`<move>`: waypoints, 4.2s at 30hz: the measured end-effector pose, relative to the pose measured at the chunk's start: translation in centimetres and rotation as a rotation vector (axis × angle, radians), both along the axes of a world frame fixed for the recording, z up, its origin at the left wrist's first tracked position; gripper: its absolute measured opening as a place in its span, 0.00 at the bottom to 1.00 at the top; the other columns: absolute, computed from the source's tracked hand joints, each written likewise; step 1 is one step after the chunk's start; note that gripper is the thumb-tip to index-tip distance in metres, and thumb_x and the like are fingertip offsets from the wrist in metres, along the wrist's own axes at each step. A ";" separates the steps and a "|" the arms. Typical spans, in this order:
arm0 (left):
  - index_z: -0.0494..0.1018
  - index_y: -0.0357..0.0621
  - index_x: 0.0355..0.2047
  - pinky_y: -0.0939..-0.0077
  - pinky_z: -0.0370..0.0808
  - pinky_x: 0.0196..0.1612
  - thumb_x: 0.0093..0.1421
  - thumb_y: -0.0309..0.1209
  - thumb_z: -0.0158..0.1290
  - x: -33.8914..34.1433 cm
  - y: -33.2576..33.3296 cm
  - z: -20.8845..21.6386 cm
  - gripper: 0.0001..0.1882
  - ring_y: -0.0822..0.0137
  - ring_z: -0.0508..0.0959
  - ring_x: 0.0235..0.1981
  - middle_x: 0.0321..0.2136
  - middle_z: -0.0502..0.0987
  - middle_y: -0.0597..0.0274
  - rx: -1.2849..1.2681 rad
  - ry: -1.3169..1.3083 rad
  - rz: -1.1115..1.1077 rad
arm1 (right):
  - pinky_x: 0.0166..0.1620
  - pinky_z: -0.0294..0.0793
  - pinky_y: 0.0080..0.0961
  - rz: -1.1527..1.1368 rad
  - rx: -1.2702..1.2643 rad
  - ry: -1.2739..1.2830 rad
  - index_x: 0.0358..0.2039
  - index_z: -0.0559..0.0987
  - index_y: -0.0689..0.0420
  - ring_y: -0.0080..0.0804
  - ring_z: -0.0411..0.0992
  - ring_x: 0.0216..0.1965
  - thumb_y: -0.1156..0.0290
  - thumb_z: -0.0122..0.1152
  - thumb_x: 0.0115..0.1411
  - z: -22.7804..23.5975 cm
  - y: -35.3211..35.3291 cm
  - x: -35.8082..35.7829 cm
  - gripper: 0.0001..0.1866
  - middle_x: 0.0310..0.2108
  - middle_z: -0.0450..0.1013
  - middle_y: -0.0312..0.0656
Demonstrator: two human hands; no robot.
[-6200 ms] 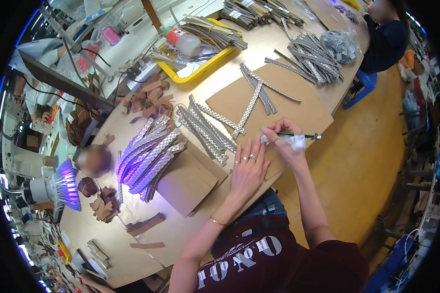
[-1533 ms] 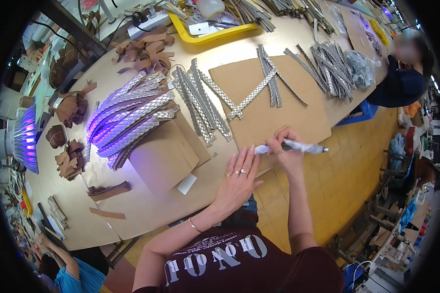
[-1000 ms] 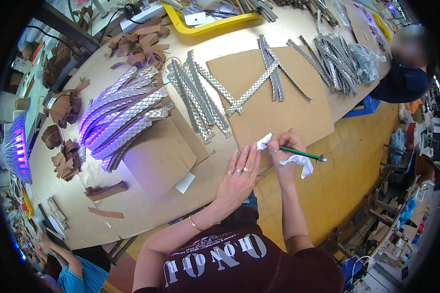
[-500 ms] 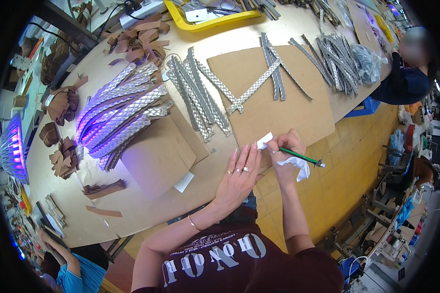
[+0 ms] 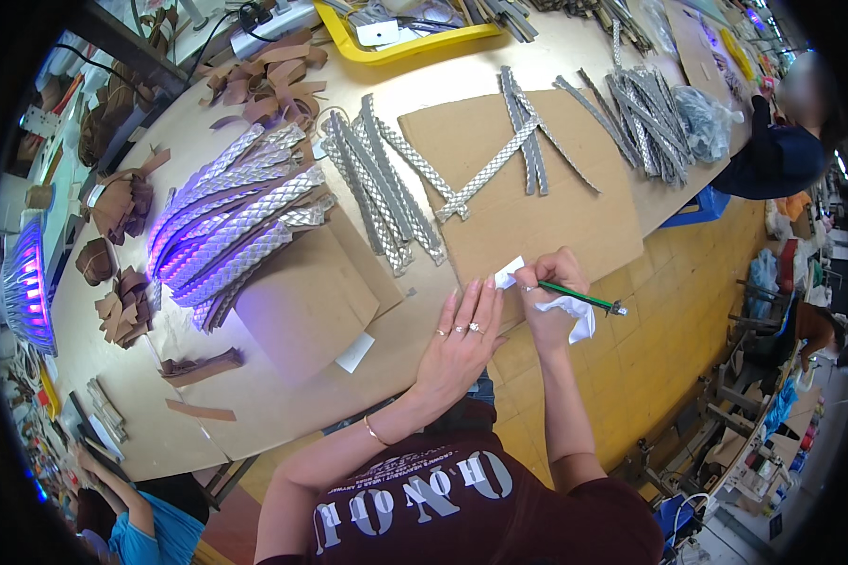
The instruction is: The person repeatedly picks up braided cords and brown leather strips, aligns them on a cardboard template, and secures them with rubber bands. The person also writes on small paper labels and places them on the table. The workspace includes a UV lamp and various materials.
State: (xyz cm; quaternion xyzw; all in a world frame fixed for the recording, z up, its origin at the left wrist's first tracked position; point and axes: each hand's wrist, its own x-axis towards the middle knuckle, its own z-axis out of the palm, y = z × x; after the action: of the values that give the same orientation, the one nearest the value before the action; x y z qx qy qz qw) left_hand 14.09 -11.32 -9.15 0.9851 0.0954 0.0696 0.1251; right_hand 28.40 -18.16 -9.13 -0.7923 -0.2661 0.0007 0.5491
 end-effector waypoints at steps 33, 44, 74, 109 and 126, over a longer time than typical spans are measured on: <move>0.68 0.30 0.53 0.59 0.63 0.62 0.59 0.39 0.56 -10.5 2.3 0.8 0.28 0.52 0.66 0.59 0.55 0.68 0.45 -0.172 -0.079 0.097 | 0.25 0.64 0.15 0.135 0.341 0.658 0.34 0.67 0.57 0.18 0.57 0.20 0.81 0.50 0.61 3.5 1.7 2.9 0.05 0.25 0.61 0.32; 0.74 0.51 0.50 0.56 0.60 0.62 0.56 0.47 0.59 -11.3 1.6 -0.7 0.24 0.52 0.68 0.56 0.56 0.66 0.48 0.116 -0.228 0.150 | 0.47 0.73 0.42 0.359 -0.746 -0.348 0.36 0.81 0.62 0.52 0.74 0.44 0.63 0.65 0.53 7.6 26.0 16.2 0.16 0.38 0.76 0.56; 0.65 0.42 0.59 0.58 0.60 0.63 0.58 0.43 0.56 -5.6 1.3 2.4 0.32 0.54 0.62 0.63 0.62 0.62 0.52 -0.246 -0.221 -0.035 | 0.30 0.67 0.30 0.702 -0.974 0.154 0.37 0.80 0.66 0.29 0.68 0.24 0.65 0.64 0.55 9.9 4.7 9.3 0.16 0.18 0.70 0.42; 0.67 0.39 0.59 0.62 0.61 0.57 0.55 0.57 0.52 1.1 -0.3 -0.3 0.40 0.58 0.66 0.57 0.60 0.65 0.51 0.235 -0.089 0.093 | 0.22 0.64 0.13 -0.102 0.229 0.273 0.23 0.62 0.56 0.14 0.62 0.17 0.87 0.56 0.52 -1.2 0.3 -0.9 0.14 0.18 0.62 0.31; 0.69 0.43 0.58 0.66 0.60 0.54 0.54 0.60 0.52 1.2 -0.5 0.0 0.40 0.60 0.67 0.56 0.60 0.66 0.54 0.324 -0.062 0.112 | 0.22 0.58 0.14 -0.079 0.096 0.111 0.18 0.62 0.57 0.13 0.56 0.19 0.86 0.57 0.51 -0.2 0.3 -1.0 0.14 0.20 0.57 0.29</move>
State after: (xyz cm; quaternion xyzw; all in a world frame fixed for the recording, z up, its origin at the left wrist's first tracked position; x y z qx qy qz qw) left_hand 15.29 -11.80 -9.15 0.9828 0.1340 0.1214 -0.0365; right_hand 27.42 -17.86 -9.36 -0.7737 -0.2035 0.0101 0.5999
